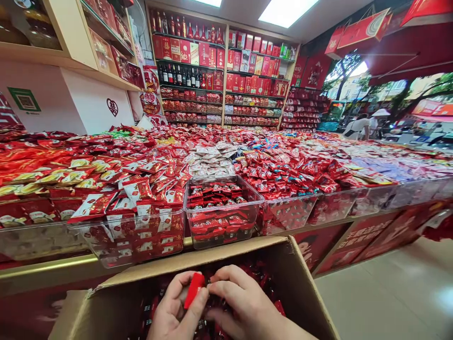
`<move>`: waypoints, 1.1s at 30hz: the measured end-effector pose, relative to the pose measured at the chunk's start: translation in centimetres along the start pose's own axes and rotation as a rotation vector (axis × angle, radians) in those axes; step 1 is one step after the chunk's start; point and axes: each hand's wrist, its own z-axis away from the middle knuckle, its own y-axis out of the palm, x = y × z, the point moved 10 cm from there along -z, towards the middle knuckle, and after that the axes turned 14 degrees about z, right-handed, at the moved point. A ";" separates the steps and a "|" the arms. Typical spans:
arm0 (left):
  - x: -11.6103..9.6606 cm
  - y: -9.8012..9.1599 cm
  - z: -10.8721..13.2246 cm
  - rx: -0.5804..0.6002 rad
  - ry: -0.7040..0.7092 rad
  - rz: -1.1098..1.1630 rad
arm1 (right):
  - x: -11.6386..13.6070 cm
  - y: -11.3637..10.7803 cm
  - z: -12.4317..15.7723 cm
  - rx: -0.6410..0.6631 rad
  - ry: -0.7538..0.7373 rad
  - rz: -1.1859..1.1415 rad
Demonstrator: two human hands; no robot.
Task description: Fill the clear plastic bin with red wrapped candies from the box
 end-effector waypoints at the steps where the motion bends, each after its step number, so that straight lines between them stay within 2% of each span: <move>1: 0.0 0.1 -0.1 0.006 -0.013 0.027 | -0.2 0.0 0.0 0.010 0.021 -0.020; 5: -0.5 0.5 -0.2 -0.005 -0.038 0.193 | -0.4 -0.5 -0.2 0.015 0.055 -0.039; 10: -0.5 1.0 0.4 -0.024 -0.123 0.279 | 1.2 -0.9 -0.5 0.065 -0.112 0.144; 21: 0.6 0.5 0.9 0.014 -0.229 0.177 | 4.3 -2.2 -0.8 -0.007 -0.358 0.362; 25: -0.7 0.2 0.6 0.012 -0.154 0.163 | 5.3 -3.2 -1.5 0.000 -0.433 0.393; 28: -2.2 -0.8 -0.1 -0.014 -0.079 0.072 | 4.3 -4.9 -3.4 0.013 -0.419 0.411; 31: -3.0 -1.8 -1.0 -0.027 -0.019 -0.035 | 1.6 -7.4 -7.1 -0.069 -0.337 0.455; 33: -2.9 -2.3 -1.4 -0.024 0.001 -0.094 | -0.7 -8.1 -10.1 -0.094 -0.282 0.495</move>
